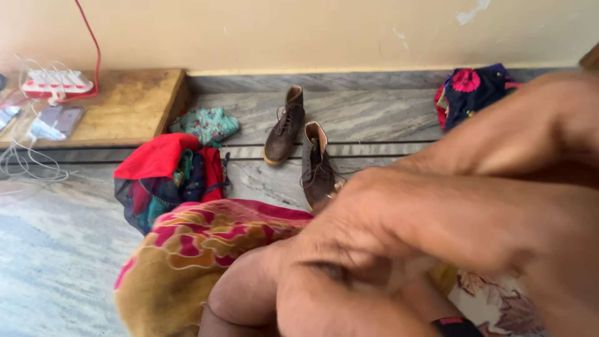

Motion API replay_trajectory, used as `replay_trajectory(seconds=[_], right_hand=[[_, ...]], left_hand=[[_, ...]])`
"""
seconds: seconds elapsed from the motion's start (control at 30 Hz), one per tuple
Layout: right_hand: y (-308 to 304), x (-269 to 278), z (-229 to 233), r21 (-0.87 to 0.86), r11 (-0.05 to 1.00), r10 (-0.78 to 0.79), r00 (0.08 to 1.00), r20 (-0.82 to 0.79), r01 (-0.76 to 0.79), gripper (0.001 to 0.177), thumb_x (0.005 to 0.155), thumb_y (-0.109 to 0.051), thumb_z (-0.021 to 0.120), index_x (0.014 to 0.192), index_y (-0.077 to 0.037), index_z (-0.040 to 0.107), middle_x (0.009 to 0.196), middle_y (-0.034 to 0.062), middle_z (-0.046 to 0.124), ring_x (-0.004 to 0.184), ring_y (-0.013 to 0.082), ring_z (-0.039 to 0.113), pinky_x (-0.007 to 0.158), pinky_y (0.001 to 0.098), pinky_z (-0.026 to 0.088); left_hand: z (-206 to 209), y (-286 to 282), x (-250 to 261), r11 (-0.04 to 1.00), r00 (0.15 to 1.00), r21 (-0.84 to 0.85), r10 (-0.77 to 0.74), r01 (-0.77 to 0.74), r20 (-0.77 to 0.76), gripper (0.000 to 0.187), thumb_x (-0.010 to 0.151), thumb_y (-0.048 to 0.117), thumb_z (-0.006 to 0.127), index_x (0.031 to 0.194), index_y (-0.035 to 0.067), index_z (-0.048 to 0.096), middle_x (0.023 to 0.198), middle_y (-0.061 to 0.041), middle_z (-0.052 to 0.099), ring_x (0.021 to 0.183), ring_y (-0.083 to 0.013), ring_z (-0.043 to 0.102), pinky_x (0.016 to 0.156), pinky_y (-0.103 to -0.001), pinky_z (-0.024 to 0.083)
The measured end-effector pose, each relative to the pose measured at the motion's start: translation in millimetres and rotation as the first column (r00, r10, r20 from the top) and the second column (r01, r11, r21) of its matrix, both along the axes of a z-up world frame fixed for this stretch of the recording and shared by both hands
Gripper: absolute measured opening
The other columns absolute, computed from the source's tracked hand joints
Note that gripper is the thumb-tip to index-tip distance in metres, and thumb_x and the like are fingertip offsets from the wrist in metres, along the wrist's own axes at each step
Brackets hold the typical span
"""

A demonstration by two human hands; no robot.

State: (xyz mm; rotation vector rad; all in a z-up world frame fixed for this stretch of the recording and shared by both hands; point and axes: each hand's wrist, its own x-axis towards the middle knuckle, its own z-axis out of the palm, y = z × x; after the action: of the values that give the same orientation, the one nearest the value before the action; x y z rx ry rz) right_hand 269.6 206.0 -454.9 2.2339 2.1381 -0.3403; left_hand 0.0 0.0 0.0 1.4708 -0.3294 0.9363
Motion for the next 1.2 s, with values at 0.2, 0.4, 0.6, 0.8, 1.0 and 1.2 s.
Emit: replay_trajectory(seconds=[0.2,0.4,0.6,0.8,1.0,1.2], right_hand=[[41.9,-25.6,63.9,0.036,0.998,0.044,0.999,0.005,-0.044,0.013,0.085,-0.011,0.066,0.096,-0.008,0.072,0.091,0.0091,0.075,0.089,0.0284,0.071,0.081,0.0444,0.054],[76.1,-30.8,125.3,-0.041,0.983,0.18,0.983,-0.025,-0.181,0.014,0.084,-0.011,0.066,0.097,-0.009,0.073,0.092,0.0078,0.076,0.09,0.0268,0.072,0.081,0.043,0.055],[72.6,-11.9,266.0,0.222,0.917,0.395,0.833,-0.387,-0.332,0.017,0.079,-0.017,0.077,0.091,-0.005,0.075,0.084,0.0068,0.077,0.077,0.0184,0.072,0.071,0.0352,0.056],[34.0,34.2,305.2,0.189,0.965,0.153,-0.192,-0.969,-0.184,0.033,0.097,-0.029,0.062,0.1,0.002,0.075,0.088,0.0148,0.077,0.049,0.0086,0.059,0.046,0.0234,0.049],[112.2,-21.2,104.7,-0.233,0.957,-0.278,0.323,-0.904,0.172,0.009,0.093,-0.013,0.058,0.092,-0.006,0.065,0.084,0.0001,0.074,0.054,0.0227,0.069,0.047,0.0392,0.053],[103.8,-67.0,-22.9,0.412,0.911,0.13,0.934,-0.332,0.019,0.035,0.077,0.0,0.066,0.111,-0.002,0.067,0.112,0.0251,0.065,0.1,0.0469,0.065,0.083,0.0533,0.054]], left_hand=[[13.3,42.0,-11.5,0.993,0.997,0.115,0.003,0.005,-0.072,0.03,0.108,0.036,0.064,0.107,0.007,0.072,0.12,-0.013,0.071,0.106,-0.0217,0.072,0.092,-0.04,0.065],[-77.6,178.4,30.2,0.983,0.955,-0.066,0.147,-0.169,-0.258,0.025,0.106,0.03,0.066,0.11,0.007,0.074,0.112,-0.013,0.075,0.098,-0.0235,0.07,0.086,-0.037,0.06],[-288.5,318.6,48.0,0.687,0.718,-0.312,0.442,-0.657,-0.538,0.018,0.097,0.017,0.074,0.088,0.003,0.066,0.073,-0.006,0.063,0.058,-0.0152,0.057,0.05,-0.03,0.044],[-456.1,333.1,-8.4,0.526,0.301,-0.04,0.423,-0.85,-0.855,0.018,0.088,0.022,0.074,0.084,0.005,0.071,0.067,-0.004,0.066,0.054,-0.0123,0.059,0.049,-0.03,0.046],[-466.4,284.4,-18.9,0.457,0.084,0.577,0.827,-0.677,-0.557,0.025,0.078,0.016,0.077,0.101,0.008,0.072,0.099,-0.016,0.07,0.089,-0.0375,0.068,0.074,-0.047,0.054],[-452.4,242.0,4.3,0.53,0.241,0.831,0.84,-0.168,-0.486,0.041,0.081,0.017,0.074,0.12,0.01,0.065,0.119,-0.017,0.059,0.114,-0.0365,0.055,0.086,-0.047,0.052]])
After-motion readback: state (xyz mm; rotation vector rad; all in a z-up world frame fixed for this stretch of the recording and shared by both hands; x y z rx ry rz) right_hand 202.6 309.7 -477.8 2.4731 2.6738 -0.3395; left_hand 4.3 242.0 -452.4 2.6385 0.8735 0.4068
